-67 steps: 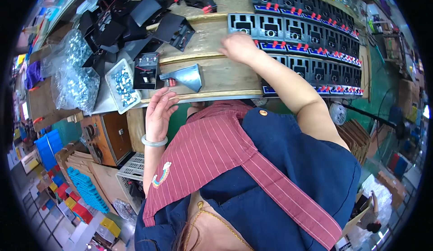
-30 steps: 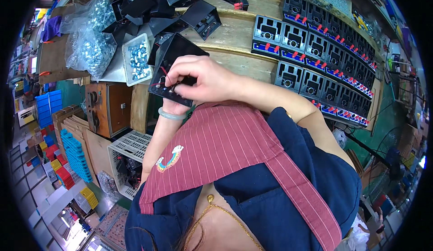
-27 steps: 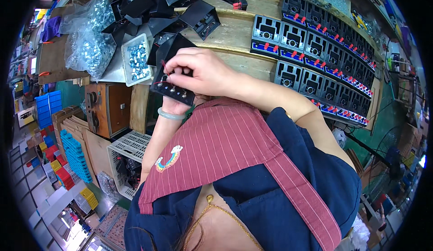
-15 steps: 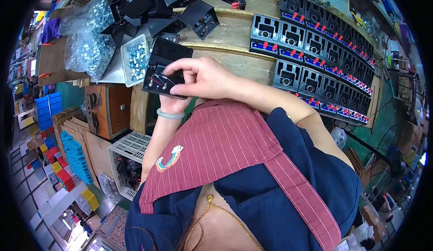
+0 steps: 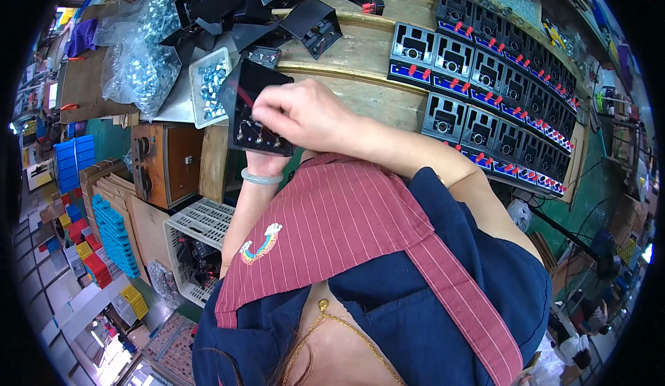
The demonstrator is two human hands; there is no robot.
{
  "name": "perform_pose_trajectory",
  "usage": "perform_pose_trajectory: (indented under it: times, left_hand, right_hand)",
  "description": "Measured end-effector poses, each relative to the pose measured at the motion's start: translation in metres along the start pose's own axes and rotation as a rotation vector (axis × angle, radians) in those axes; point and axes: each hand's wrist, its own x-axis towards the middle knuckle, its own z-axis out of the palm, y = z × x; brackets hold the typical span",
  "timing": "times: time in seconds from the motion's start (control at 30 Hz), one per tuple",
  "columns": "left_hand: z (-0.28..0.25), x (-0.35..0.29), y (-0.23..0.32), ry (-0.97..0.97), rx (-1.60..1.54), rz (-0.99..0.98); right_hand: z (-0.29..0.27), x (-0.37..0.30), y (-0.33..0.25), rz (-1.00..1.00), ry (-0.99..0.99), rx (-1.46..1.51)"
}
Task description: Assembling small electronic components and wiring into plastic housings at a production workbench.
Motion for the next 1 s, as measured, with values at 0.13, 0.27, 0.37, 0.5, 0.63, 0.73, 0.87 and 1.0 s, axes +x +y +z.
perform_pose_trajectory:
  times: [0.13, 0.27, 0.37, 0.5, 0.63, 0.73, 0.87, 1.0]
  left_hand:
    - [-0.007, -0.012, 0.010, -0.173, -0.009, -0.066]
    - [-0.014, -0.010, 0.020, -0.224, 0.341, -0.077]
    - [-0.022, 0.001, 0.032, -0.471, 0.300, -0.260]
    - [0.007, -0.020, 0.025, -0.096, 0.287, 0.208]
    - [-0.004, -0.018, 0.034, -0.037, 0.220, 0.330]
    - [-0.016, -0.018, 0.040, 0.041, 0.265, 0.327]
    - [-0.026, -0.022, 0.054, 0.168, 0.281, 0.348]
    - [-0.070, -0.023, 0.114, 0.221, 0.280, 0.316]
  right_hand:
    - [-0.013, -0.001, -0.001, 0.355, -0.257, 0.064]
    - [-0.014, 0.004, -0.005, 0.352, -0.426, 0.002]
    - [-0.005, 0.001, 0.003, 0.479, -0.386, 0.155]
    - [0.012, -0.011, 0.053, 0.320, 0.033, 0.463]
    - [0.009, -0.014, 0.081, 0.416, 0.204, 0.406]
    - [0.016, 0.009, 0.018, 0.265, -0.122, -0.193]
    - [0.070, 0.040, 0.012, -0.087, -0.196, -0.433]
    - [0.123, 0.075, 0.021, -0.199, -0.375, -0.138]
